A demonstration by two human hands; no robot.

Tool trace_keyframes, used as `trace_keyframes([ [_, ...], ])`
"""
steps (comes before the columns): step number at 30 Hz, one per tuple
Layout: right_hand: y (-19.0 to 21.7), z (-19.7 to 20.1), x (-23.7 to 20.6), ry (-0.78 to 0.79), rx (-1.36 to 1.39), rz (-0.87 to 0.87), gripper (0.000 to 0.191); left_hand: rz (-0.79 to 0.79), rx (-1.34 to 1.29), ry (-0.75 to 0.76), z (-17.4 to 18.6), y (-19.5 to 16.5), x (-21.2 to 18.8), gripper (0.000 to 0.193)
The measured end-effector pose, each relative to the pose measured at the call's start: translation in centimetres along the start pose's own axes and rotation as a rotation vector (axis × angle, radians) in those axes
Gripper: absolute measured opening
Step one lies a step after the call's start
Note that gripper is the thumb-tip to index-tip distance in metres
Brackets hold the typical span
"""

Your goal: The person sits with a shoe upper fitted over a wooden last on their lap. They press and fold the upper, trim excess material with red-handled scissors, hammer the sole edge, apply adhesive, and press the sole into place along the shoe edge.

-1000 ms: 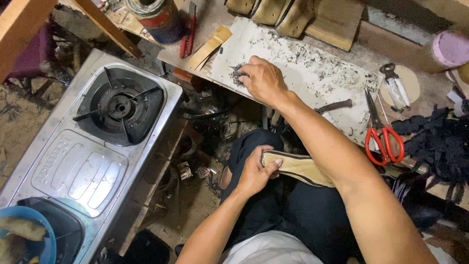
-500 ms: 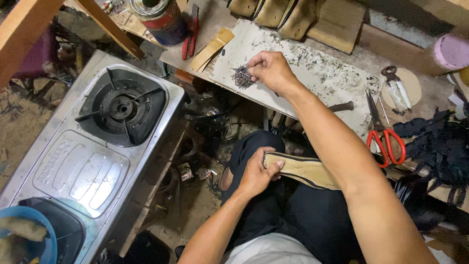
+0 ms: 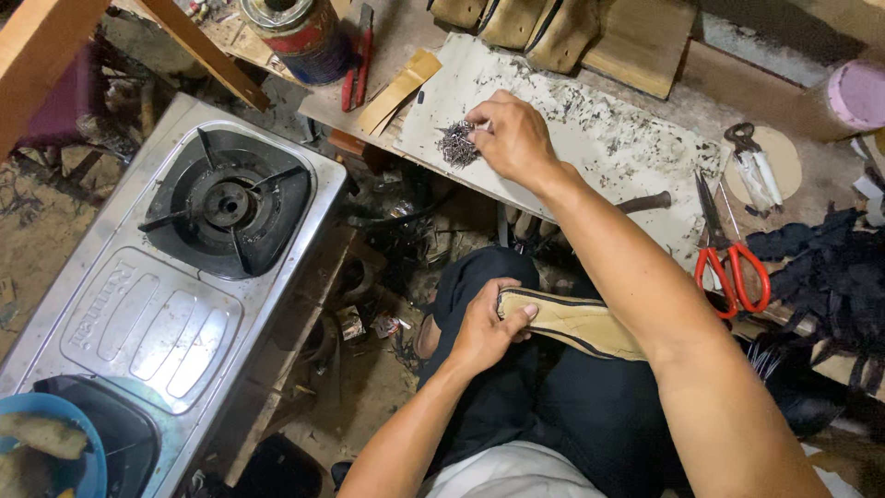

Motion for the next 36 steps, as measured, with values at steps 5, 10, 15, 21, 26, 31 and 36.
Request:
trace_keyframes([
  [5,0.9,-1.2,-0.7,0.069,-0.085,0.157,0.013,0.001,0.003,0.006,-0.1,0.0,0.2,0.048],
  [10,1.3,-2.5,-0.8,0.109,-0.219,0.193,0.012,0.015,-0.002,0.001,-0.1,0.0,0.2,0.048],
  [15,0.3,-2.3,0.2,0.152,-0.039,-0.064,0.013,0.007,0.007,-0.002,0.1,-0.4,0.0,0.048],
  [21,-1.5,-0.8,0.6,0.170,0.246,-0.320,0.023,0.031,0.022,-0.005,0.0,-0.7,0.2,0.048],
  [26,-1.8,0.5,-1.0,0.184,0.291,-0.299,0.025,0.021,-0.001,-0.024,-0.2,-0.3,0.5,0.047],
  [31,-1.2,2.7,-9.3,0.282,0.297,-0.269,0.021,0.026,-0.013,-0.041,-0.2,0.3,1.1,0.046],
  [36,0.3,3.6,-17.8,0.255,0.185,-0.121,0.016,0.004,-0.007,-0.041,0.0,0.6,1.4,0.039],
])
Point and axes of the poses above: each hand's wrist, its own x-axis towards the middle knuckle, its own z-axis out of the back of the hand, y = z × x, the point moved 2 cm from there along x, towards the middle knuckle, and after that the axes turned 5 degrees about -y, right-handed, at the moved point
